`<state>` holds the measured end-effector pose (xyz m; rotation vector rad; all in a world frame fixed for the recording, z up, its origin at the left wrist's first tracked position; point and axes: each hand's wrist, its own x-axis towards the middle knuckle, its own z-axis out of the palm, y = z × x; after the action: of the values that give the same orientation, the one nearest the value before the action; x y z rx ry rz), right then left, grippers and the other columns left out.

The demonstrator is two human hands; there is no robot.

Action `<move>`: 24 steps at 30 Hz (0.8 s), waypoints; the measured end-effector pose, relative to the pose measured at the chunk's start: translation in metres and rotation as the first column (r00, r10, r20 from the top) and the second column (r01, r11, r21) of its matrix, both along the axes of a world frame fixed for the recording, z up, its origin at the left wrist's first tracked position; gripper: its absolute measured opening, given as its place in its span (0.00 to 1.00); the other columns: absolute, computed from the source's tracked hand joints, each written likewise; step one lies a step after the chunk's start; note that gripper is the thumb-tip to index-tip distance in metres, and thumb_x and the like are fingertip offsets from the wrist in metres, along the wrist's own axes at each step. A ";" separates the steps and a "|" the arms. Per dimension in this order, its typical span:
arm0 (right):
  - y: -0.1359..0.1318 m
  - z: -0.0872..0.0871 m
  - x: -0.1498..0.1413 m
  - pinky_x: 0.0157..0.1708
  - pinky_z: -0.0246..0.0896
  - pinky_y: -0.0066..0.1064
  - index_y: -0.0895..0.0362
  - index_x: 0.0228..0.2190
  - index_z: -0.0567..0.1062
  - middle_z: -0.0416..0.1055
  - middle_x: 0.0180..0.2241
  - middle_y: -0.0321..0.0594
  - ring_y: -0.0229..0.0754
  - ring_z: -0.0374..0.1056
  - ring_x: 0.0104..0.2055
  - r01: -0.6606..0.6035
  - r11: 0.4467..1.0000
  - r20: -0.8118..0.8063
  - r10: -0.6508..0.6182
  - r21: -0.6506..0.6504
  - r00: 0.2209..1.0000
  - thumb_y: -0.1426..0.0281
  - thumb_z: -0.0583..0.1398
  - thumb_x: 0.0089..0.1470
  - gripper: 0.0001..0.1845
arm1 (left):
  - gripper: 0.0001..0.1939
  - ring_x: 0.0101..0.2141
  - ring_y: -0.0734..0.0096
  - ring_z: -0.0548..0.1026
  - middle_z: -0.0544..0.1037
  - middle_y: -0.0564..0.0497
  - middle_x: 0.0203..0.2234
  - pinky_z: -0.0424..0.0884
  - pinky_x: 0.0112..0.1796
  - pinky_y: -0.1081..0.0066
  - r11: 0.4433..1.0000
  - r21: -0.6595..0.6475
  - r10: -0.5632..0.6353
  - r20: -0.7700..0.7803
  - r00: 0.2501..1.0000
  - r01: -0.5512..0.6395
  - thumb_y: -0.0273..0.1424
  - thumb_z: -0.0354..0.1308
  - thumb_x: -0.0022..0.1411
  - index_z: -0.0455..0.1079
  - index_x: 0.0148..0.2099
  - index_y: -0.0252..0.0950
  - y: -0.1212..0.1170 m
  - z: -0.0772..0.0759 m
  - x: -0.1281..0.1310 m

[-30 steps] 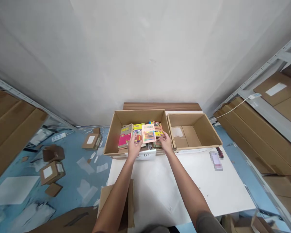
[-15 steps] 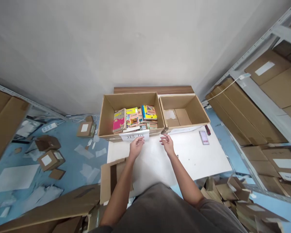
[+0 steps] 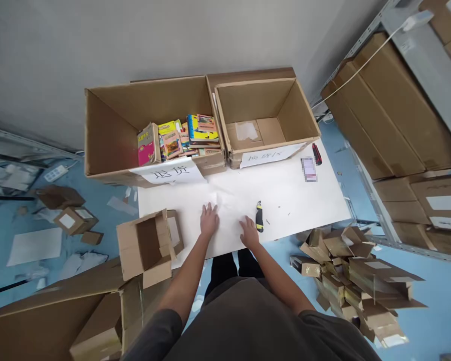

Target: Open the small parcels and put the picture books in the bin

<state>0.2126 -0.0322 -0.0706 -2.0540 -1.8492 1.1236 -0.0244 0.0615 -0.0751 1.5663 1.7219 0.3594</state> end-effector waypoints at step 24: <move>0.053 0.157 -0.139 0.41 0.68 0.37 0.55 0.35 0.77 0.80 0.35 0.40 0.49 0.74 0.39 0.258 0.949 -0.776 -0.298 -0.180 0.556 0.57 0.68 0.43 0.20 | 0.20 0.62 0.53 0.69 0.79 0.45 0.55 0.59 0.67 0.49 0.901 0.235 0.322 0.199 0.926 -0.364 0.28 0.60 0.58 0.79 0.53 0.43 -0.126 0.167 -0.117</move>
<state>0.0733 0.0210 0.0866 -1.3671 -1.0001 1.6216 -0.1415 -0.0643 0.0919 1.3653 1.8842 0.9037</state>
